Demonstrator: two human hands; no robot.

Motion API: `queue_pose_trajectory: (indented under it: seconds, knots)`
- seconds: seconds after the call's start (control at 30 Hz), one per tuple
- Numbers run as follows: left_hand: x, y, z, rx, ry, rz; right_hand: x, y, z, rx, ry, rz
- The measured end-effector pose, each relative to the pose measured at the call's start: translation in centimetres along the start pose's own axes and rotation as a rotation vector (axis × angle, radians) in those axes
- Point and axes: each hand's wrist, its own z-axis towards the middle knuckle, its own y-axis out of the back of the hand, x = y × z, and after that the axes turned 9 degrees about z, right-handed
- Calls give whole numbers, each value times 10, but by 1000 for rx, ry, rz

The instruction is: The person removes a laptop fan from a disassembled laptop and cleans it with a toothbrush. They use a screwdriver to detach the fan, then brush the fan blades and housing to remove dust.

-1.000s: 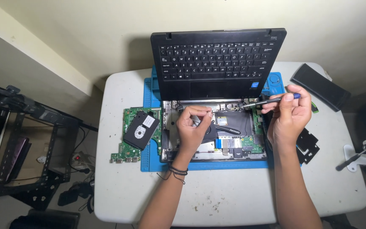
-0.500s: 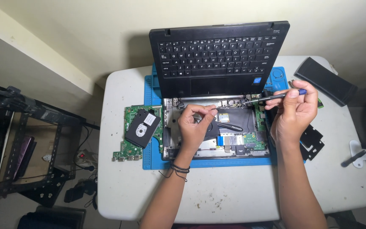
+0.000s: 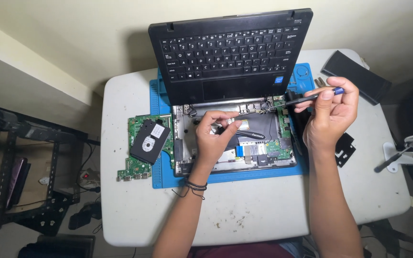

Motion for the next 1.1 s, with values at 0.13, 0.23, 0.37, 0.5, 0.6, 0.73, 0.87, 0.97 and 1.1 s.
queue_pose_trajectory:
  seconds: [0.13,0.23,0.37,0.5,0.6,0.73,0.87,0.97,1.1]
  knots:
    - [1,-1,-3,75,0,111,17,13,7,-50,75,-45]
    - [0,-1,-3,78,-6,136,37,24,12,-55,231,-241]
    - [0,-1,-3,73,-2,121,46,36,10,30,303,-364]
    - [1,-2,-2,67,11,133,39,40,11,140,374,-449]
    - [3,-3,-2,58,8,122,38,38,8,178,340,-446]
    - [4,-3,-2,53,-5,118,34,37,8,204,350,-462]
    - [5,-2,-2,54,-11,123,34,34,8,229,348,-460]
    - [4,-2,-1,50,-7,123,34,34,8,254,358,-456]
    - [4,-2,-2,51,-6,137,32,35,7,269,360,-445]
